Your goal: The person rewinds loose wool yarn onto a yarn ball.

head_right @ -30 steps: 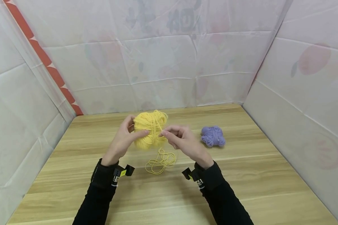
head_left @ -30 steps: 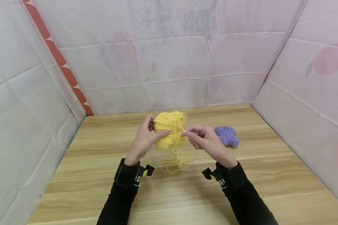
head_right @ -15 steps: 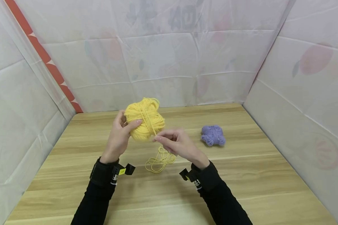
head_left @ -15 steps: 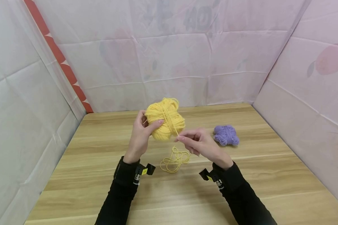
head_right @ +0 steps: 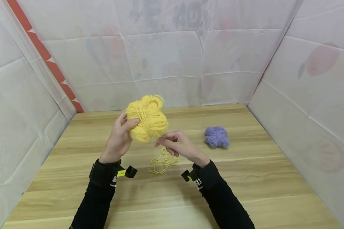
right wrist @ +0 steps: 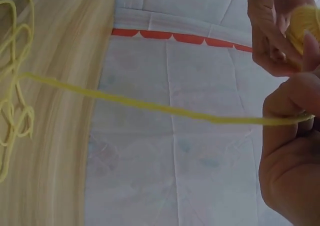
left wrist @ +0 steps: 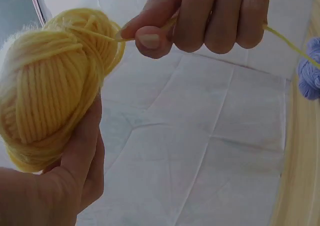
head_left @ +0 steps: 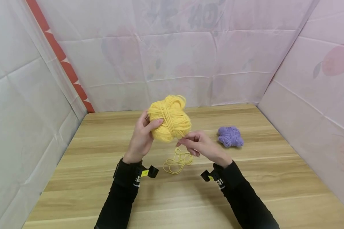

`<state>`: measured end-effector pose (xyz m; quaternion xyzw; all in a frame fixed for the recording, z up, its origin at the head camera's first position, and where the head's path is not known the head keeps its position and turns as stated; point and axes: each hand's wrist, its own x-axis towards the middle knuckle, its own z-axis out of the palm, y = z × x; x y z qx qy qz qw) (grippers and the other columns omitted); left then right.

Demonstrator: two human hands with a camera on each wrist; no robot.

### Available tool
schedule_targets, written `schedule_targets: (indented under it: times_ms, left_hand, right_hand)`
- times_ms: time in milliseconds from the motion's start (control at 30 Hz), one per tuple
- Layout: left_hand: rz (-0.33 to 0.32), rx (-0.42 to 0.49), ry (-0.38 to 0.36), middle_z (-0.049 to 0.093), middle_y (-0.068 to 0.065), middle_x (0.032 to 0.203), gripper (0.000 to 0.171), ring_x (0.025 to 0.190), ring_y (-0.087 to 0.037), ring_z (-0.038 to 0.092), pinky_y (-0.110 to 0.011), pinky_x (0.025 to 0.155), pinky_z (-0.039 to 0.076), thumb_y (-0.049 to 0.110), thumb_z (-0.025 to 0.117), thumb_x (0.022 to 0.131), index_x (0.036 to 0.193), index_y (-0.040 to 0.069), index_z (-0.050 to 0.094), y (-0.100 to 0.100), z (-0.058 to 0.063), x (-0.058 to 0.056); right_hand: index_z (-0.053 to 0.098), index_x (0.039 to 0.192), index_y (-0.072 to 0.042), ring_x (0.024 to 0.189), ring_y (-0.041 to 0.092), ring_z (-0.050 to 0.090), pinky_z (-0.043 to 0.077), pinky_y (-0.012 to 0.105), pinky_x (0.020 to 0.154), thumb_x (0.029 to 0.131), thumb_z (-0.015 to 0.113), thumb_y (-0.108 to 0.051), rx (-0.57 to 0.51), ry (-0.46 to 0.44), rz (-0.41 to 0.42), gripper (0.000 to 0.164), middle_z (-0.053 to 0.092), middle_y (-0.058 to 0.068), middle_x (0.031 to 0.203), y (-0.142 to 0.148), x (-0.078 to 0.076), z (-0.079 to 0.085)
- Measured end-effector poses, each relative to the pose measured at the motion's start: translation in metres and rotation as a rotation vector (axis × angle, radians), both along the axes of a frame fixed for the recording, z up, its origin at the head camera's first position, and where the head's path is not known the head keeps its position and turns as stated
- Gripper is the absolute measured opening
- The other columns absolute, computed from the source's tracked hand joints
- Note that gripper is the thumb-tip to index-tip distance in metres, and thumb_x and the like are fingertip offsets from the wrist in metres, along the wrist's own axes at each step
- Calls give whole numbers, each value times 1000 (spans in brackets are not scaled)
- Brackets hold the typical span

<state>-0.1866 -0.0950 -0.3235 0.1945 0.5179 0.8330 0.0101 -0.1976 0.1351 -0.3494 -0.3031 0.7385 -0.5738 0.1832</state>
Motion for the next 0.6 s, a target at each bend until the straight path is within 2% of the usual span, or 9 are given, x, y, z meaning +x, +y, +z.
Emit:
schedule_targets:
  times_ms: [67, 200, 267, 333, 400, 500, 600]
  left_hand:
    - [-65, -20, 8, 55, -7, 119, 46, 99, -15, 63, -25, 81, 57, 1, 52, 92, 136, 10, 38, -1, 1, 0]
    - [-228, -128, 32, 59, -7, 114, 46, 95, -16, 66, -28, 78, 59, 0, 54, 89, 132, 8, 40, -3, 2, 1]
    - [-304, -209, 48, 60, -8, 112, 45, 92, -17, 67, -31, 75, 60, 0, 58, 87, 128, 7, 41, -3, 3, 2]
    - [-367, -292, 55, 60, -9, 111, 46, 92, -19, 67, -35, 75, 60, 1, 62, 85, 126, 6, 42, -3, 3, 3]
    - [-398, -393, 52, 60, -11, 112, 48, 95, -21, 66, -37, 76, 60, 3, 66, 84, 127, 6, 43, -3, 3, 4]
    - [-397, -567, 48, 60, -11, 114, 50, 100, -22, 64, -36, 81, 59, 9, 70, 83, 127, 9, 46, -2, 2, 5]
    - [-353, -735, 48, 60, -9, 114, 51, 103, -21, 61, -34, 83, 57, 16, 73, 82, 126, 13, 49, 0, 0, 5]
  right_hand:
    - [65, 101, 6, 45, 6, 38, 33, 22, 43, 99, 52, -15, -46, -56, 14, 25, 45, -5, 52, 4, -3, -3]
    - [59, 85, -2, 47, 8, 35, 29, 25, 47, 99, 48, -9, -165, -149, 53, 20, 40, -7, 53, 12, -9, -8]
    - [53, 80, -11, 49, 8, 34, 29, 25, 48, 101, 45, -13, -203, -155, 73, 23, 39, -7, 57, 15, -10, -8]
    - [52, 79, -14, 50, 7, 35, 31, 24, 48, 102, 46, -21, -220, -154, 75, 25, 40, -7, 60, 17, -11, -6]
    - [55, 82, -13, 53, 6, 41, 37, 21, 50, 100, 51, -29, -226, -160, 59, 25, 47, -7, 64, 19, -11, -3]
    - [60, 87, -9, 59, 5, 53, 47, 18, 55, 97, 57, -33, -233, -206, 4, 26, 58, -5, 72, 21, -10, 1]
    - [60, 91, -7, 54, 3, 50, 42, 17, 48, 97, 57, -29, -255, -244, -66, 24, 54, -6, 67, 23, -9, 4]
